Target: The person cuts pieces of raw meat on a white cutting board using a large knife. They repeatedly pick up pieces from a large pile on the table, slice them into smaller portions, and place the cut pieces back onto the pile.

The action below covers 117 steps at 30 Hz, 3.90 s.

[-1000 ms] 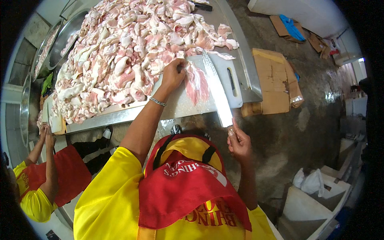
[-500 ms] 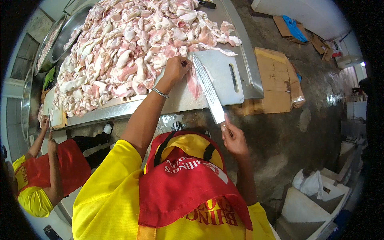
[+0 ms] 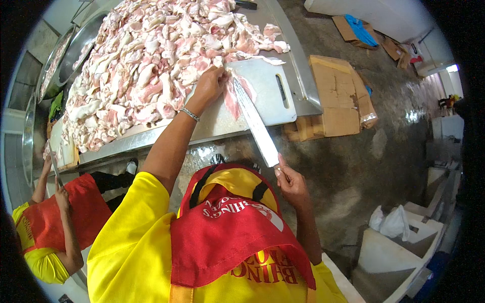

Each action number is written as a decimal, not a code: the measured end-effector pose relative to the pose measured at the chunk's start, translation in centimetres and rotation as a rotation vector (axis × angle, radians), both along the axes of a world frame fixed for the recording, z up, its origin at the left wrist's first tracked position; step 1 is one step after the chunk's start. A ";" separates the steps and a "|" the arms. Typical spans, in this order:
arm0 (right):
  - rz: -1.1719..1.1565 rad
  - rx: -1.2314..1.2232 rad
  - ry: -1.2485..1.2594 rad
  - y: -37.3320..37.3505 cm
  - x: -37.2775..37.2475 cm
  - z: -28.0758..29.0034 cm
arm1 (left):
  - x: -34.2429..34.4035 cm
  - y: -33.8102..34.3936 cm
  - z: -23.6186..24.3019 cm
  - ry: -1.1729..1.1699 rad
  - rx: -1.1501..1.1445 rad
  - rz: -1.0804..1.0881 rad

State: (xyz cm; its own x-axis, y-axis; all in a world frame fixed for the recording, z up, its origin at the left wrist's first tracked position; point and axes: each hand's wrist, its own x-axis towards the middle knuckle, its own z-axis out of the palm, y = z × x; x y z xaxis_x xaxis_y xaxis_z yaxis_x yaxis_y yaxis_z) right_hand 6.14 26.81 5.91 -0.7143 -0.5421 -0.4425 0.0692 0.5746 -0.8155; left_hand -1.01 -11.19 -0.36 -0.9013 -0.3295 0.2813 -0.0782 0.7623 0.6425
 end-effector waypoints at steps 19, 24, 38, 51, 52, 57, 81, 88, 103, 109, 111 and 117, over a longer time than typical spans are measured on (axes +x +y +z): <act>-0.192 -0.223 0.311 6.0 2.7 -2.7 | 10.6 7.8 1.3 -0.281 -0.431 -0.442; -0.223 -0.215 0.278 6.3 3.1 -2.9 | 10.7 6.2 3.7 -0.282 -0.357 -0.546; -0.348 -0.410 0.327 7.4 3.0 -3.4 | -6.1 1.6 1.2 -0.343 -0.736 -0.809; -0.385 -0.271 0.244 10.0 2.2 -3.3 | -3.3 1.6 8.6 -0.258 -0.346 -0.867; -0.392 -0.281 0.245 10.1 1.9 -3.3 | -2.9 1.6 8.3 -0.267 -0.441 -0.858; -0.364 -0.305 0.287 10.9 0.4 -3.3 | -1.6 1.3 6.3 -0.480 -0.343 -0.821; -0.383 -0.307 0.134 12.7 -2.0 -4.7 | -0.7 1.5 12.7 -0.356 0.281 -0.313; -0.284 -0.349 -0.067 8.0 -5.7 -2.0 | 0.7 1.3 16.9 -0.161 0.532 -0.188; -0.268 -0.533 -0.096 -16.1 -11.7 -3.7 | 9.0 -6.1 16.4 0.087 0.064 -0.308; -0.248 -0.450 0.025 -17.2 -11.4 -4.8 | 12.2 -10.1 15.3 -0.097 0.254 -0.404; -0.283 -0.428 0.024 -17.3 -11.5 -4.6 | 12.7 -12.2 15.2 -0.101 0.265 -0.445; -0.404 -0.349 0.016 -18.1 -11.5 -4.4 | 15.7 -31.0 21.3 0.129 0.417 0.176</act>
State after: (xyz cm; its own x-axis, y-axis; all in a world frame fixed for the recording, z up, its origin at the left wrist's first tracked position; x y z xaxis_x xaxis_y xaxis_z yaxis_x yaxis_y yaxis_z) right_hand -5.31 8.70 1.54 -0.9018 -0.3354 -0.2725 0.2150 0.1988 -0.9562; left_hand 14.67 -42.22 20.95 -0.7877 -0.5831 0.1989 -0.0824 0.4197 0.9039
